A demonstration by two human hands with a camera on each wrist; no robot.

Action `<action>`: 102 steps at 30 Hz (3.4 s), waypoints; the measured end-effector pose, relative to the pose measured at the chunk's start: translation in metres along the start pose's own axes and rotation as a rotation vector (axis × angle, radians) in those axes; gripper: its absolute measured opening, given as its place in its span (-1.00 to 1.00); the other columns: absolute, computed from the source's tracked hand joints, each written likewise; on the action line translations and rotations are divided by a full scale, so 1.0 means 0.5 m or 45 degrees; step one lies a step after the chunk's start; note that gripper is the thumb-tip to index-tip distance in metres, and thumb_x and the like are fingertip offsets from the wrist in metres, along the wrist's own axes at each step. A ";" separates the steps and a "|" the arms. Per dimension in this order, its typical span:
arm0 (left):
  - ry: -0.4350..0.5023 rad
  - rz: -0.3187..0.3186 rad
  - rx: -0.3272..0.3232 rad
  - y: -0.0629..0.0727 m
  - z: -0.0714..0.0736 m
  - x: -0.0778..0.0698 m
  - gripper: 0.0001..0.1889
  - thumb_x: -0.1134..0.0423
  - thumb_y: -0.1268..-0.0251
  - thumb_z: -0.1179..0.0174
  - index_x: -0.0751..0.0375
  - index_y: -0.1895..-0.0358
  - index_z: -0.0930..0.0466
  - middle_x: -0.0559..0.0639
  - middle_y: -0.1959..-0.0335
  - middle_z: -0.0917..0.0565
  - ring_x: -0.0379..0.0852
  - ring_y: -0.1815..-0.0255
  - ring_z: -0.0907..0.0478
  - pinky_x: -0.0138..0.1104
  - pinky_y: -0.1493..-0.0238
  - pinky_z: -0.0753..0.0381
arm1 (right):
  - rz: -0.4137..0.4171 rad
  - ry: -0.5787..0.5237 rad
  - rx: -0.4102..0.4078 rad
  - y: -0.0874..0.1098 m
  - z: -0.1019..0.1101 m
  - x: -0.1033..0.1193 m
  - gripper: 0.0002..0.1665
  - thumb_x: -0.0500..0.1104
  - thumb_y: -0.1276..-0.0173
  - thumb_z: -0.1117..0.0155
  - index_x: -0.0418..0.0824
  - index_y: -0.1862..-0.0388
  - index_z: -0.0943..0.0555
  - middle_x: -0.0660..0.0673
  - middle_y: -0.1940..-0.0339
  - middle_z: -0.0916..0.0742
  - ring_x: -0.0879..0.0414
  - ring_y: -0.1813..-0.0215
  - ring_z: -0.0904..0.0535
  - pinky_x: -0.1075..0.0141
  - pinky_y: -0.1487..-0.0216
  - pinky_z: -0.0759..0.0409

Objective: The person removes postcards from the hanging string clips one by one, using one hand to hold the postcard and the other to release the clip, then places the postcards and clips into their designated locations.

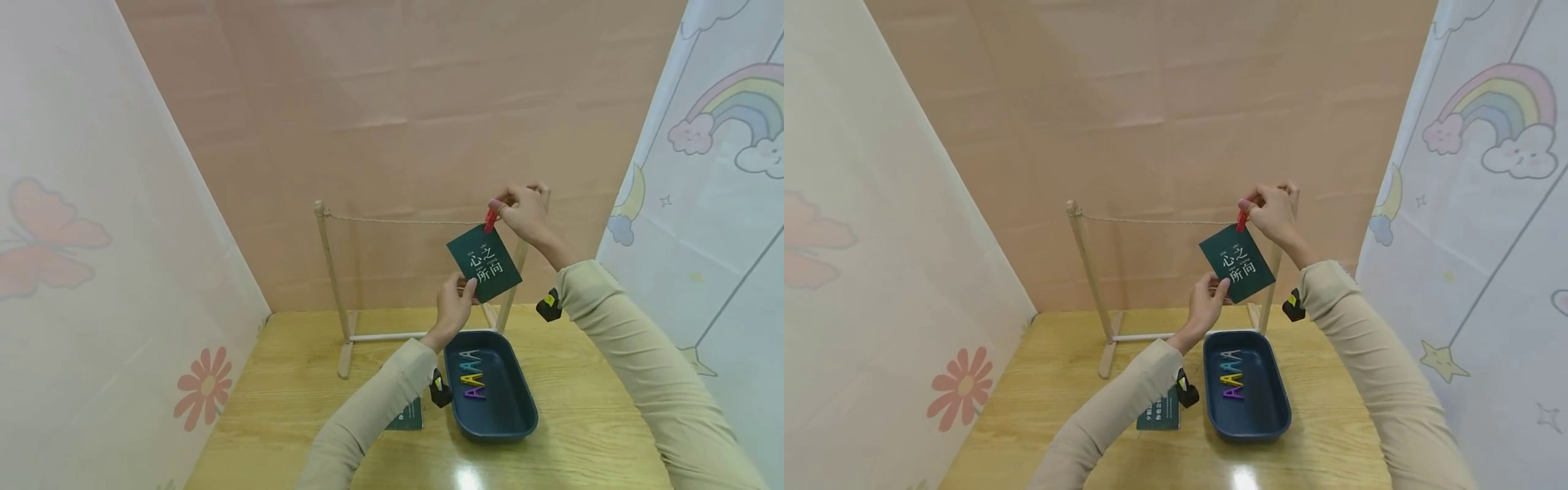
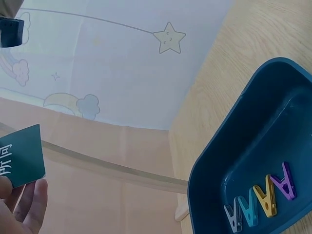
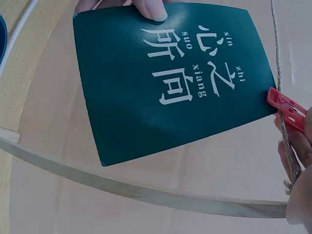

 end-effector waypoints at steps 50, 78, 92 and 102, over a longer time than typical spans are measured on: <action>-0.058 0.050 -0.030 0.022 0.078 0.052 -0.87 0.37 -0.50 -0.09 0.35 0.07 -0.58 0.10 0.29 -0.65 -0.07 0.38 -0.68 -0.23 0.33 -0.75 | -0.003 -0.179 -0.100 -0.006 0.025 0.018 -0.76 -0.24 -0.50 -0.09 -0.47 0.15 -0.54 -0.42 0.20 -0.71 -0.21 -0.08 -0.51 0.08 -0.47 0.15; -0.010 0.025 -0.070 0.034 0.104 0.056 -0.89 0.40 -0.48 -0.10 0.38 0.11 -0.58 0.12 0.31 -0.63 -0.02 0.38 -0.69 -0.28 0.37 -0.74 | 0.041 -0.284 0.018 0.053 -0.011 0.004 -0.64 -0.12 -0.56 -0.11 -0.45 0.01 -0.58 -0.32 0.19 -0.65 0.24 0.25 -0.47 0.38 0.27 -0.39; -0.018 0.062 -0.065 0.048 0.125 0.080 -0.90 0.39 -0.47 -0.12 0.40 0.19 -0.55 0.14 0.32 -0.63 0.06 0.39 -0.70 -0.16 0.36 -0.75 | 0.058 -0.379 0.234 0.099 -0.053 0.027 -0.72 -0.32 -0.53 -0.09 -0.56 -0.03 -0.54 -0.42 0.21 -0.70 0.17 0.26 -0.61 0.48 0.17 -0.57; -0.044 0.080 -0.063 0.053 0.139 0.089 -0.89 0.39 -0.49 -0.10 0.41 0.17 -0.55 0.16 0.32 -0.61 0.05 0.39 -0.68 -0.03 0.28 -0.74 | 0.034 -0.401 0.359 0.129 -0.061 0.050 -0.73 -0.36 -0.52 -0.09 -0.61 -0.01 -0.51 -0.48 0.20 -0.69 -0.32 0.18 -0.61 0.46 0.15 -0.56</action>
Point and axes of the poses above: each hand's wrist, its own y-axis away from the middle knuckle, its own z-axis out of the back of the hand, x = y × z, the point moved 7 cm from there along -y, towards the middle knuckle
